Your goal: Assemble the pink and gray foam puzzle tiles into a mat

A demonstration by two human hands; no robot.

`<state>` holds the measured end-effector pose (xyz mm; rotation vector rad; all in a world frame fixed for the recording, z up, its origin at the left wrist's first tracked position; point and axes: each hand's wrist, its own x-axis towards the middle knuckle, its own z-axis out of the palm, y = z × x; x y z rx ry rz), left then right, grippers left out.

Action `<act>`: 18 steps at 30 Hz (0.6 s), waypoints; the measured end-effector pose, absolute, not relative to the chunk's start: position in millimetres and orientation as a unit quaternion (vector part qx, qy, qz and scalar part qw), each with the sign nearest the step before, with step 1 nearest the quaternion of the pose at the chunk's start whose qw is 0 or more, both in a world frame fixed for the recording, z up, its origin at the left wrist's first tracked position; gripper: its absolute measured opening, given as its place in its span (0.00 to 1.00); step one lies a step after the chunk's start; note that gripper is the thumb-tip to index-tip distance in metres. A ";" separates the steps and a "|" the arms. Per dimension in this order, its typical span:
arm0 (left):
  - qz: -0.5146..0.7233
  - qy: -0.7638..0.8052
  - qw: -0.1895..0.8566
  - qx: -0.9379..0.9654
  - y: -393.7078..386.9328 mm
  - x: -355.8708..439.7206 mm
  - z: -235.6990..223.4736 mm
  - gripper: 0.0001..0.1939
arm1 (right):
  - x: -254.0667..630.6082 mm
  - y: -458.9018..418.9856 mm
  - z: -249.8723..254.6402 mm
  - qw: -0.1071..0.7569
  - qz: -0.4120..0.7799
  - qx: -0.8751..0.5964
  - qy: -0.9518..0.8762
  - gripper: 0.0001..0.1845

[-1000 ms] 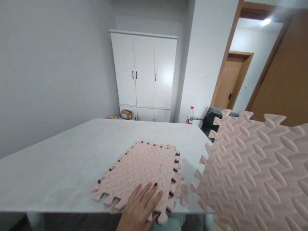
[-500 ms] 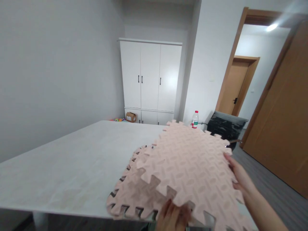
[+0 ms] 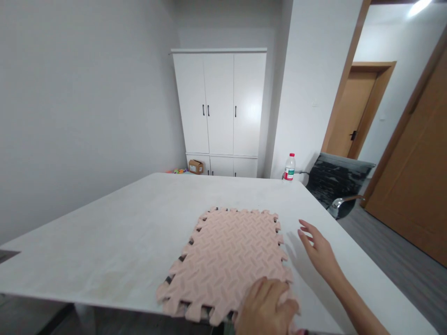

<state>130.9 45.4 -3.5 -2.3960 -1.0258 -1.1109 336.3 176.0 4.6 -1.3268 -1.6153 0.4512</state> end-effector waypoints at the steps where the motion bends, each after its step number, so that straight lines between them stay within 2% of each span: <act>1: -0.382 -0.363 0.155 -0.835 51.8 135.1 -3.9 0.21 | 357.9 168.4 2.6 0.479 0.160 -0.550 -0.666 0.27; 3: -0.350 -0.378 0.174 -0.839 62.9 144.0 -9.1 0.21 | 406.9 151.1 -5.0 0.470 0.112 -0.573 -0.662 0.24; 5: -0.308 -0.401 0.178 -0.845 70.0 151.9 -15.2 0.14 | 459.4 133.4 -18.1 0.439 0.065 -0.623 -0.645 0.24; 7: -0.233 -0.435 0.125 -0.860 72.1 156.2 -15.4 0.10 | 508.0 117.4 -35.6 0.402 0.017 -0.660 -0.635 0.24; 10: -0.110 -0.485 -0.027 -0.867 68.8 153.8 -3.2 0.16 | 557.1 98.5 -61.3 0.398 -0.021 -0.691 -0.603 0.26; 12: -0.083 -0.500 -0.097 -0.857 66.5 147.2 5.0 0.22 | 569.6 91.0 -72.7 0.393 -0.012 -0.711 -0.583 0.27; 14: -0.098 -0.516 -0.115 -0.843 67.5 137.3 7.9 0.27 | 570.2 88.7 -78.4 0.389 0.008 -0.725 -0.569 0.29; 18: -0.128 -0.590 -0.057 -0.795 81.0 103.5 5.3 0.29 | 563.6 94.5 -81.7 0.394 0.043 -0.727 -0.560 0.28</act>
